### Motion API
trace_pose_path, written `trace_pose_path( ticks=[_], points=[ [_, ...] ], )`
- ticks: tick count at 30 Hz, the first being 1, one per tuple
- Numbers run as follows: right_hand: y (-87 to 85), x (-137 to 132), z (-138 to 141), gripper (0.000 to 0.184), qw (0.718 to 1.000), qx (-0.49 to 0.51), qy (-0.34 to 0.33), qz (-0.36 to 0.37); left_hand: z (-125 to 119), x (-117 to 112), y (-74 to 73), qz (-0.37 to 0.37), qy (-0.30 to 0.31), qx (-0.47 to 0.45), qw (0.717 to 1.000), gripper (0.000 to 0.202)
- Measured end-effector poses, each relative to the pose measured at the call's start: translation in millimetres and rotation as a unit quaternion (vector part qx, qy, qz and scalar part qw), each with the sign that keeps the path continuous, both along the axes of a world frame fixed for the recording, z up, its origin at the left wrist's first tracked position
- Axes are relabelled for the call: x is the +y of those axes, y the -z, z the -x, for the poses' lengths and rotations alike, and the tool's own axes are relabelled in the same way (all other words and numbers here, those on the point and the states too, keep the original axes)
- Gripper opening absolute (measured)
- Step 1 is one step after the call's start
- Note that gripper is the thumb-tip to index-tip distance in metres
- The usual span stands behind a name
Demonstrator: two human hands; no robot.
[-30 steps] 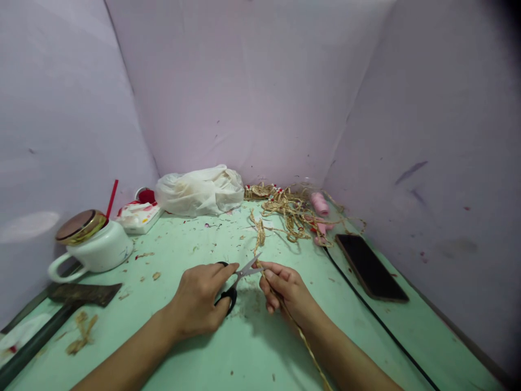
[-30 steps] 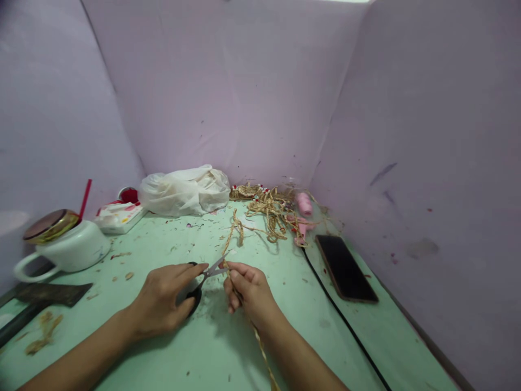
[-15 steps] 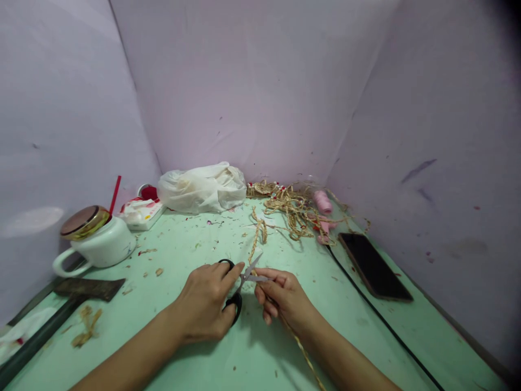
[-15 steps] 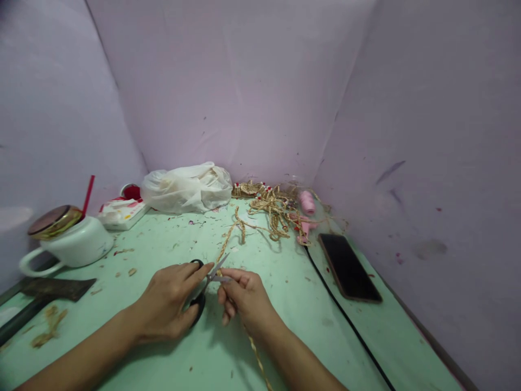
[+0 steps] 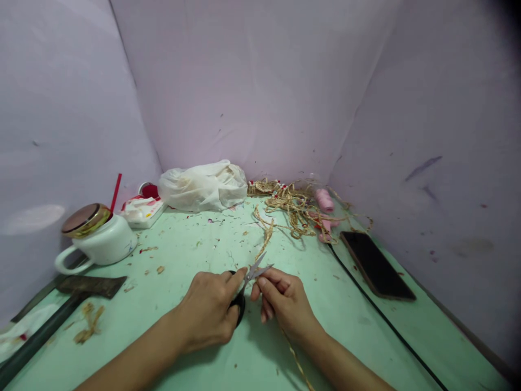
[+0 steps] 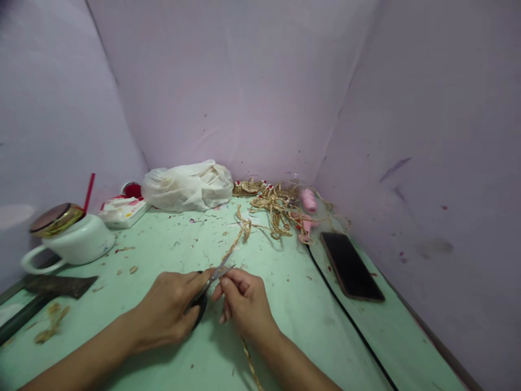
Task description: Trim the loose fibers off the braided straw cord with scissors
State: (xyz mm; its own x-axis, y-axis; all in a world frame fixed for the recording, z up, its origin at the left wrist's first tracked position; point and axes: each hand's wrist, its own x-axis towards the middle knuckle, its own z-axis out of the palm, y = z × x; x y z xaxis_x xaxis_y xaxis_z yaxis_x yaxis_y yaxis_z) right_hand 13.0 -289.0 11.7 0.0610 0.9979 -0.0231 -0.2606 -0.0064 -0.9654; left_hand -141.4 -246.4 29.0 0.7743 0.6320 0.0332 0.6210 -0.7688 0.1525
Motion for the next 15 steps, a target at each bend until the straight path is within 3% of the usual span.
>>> trace_pose_path(
  ticks=[5,9,12,15],
  points=[
    [-1.1,0,0,0.022,1.0,-0.006,-0.006,-0.009,0,1,0.8,0.018,0.014,-0.034,0.999,0.051],
    [6.1,6,-2,0.019,0.998,0.056,-0.003,-0.001,-2,2,-1.6,0.115,0.005,-0.129,0.985,0.027],
    [12.3,10,-4,0.028,0.995,0.096,0.002,0.019,-5,5,-2.5,0.22,-0.071,-0.267,0.936,0.021],
    [13.2,8,-5,0.032,0.994,0.103,-0.023,0.035,-8,7,-2.4,0.329,-0.161,-0.4,0.84,0.036]
  ],
)
